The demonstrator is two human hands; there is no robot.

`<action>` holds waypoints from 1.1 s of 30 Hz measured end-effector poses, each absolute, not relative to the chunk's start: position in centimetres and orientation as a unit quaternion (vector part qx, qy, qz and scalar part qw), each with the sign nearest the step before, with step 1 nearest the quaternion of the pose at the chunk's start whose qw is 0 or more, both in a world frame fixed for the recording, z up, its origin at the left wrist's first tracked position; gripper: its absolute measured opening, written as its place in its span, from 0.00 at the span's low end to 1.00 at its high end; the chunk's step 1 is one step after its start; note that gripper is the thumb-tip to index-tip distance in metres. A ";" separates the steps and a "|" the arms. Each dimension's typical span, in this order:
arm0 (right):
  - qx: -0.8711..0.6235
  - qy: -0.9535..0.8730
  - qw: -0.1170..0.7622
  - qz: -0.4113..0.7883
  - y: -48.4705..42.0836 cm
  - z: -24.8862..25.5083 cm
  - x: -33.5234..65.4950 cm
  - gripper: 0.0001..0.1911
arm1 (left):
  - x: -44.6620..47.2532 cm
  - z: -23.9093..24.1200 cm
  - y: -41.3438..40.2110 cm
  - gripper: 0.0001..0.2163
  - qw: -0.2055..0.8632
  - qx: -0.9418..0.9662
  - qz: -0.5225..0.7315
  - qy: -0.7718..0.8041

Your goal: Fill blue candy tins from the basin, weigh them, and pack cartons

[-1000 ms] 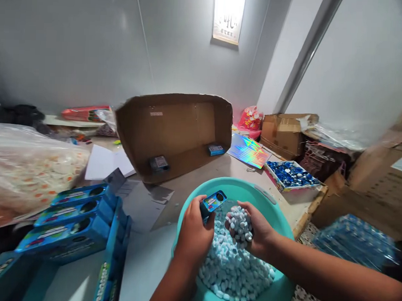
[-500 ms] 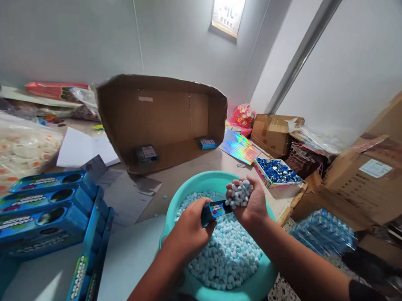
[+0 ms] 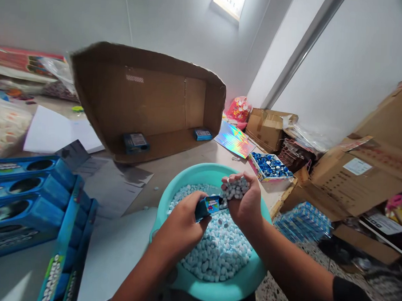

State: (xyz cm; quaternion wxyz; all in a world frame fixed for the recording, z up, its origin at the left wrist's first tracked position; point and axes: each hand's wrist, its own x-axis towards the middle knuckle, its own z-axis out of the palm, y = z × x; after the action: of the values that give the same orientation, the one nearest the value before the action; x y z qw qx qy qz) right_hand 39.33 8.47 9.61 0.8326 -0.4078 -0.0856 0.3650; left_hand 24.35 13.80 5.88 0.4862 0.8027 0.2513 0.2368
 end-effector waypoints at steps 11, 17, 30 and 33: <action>-0.429 -0.113 0.831 0.334 8.1 9.4 39.1 0.09 | 24.2 6.1 13.8 0.11 0.488 0.807 0.219 0.252; -0.440 -0.141 0.827 0.321 8.0 9.2 38.8 0.10 | 24.2 6.1 13.9 0.12 0.483 0.807 0.224 0.254; -0.482 -0.227 0.802 0.272 7.5 9.2 37.6 0.08 | 24.0 6.0 13.6 0.10 0.467 0.818 0.219 0.254; -0.475 -0.244 0.801 0.269 7.4 9.2 37.8 0.08 | 23.9 6.1 13.6 0.11 0.471 0.815 0.230 0.246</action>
State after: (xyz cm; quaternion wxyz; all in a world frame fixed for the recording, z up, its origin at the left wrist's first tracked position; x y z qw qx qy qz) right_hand 37.76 7.42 9.24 0.8015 -0.4751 -0.2441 0.2689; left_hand 23.93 13.58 6.06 0.4709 0.8154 0.2458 0.2300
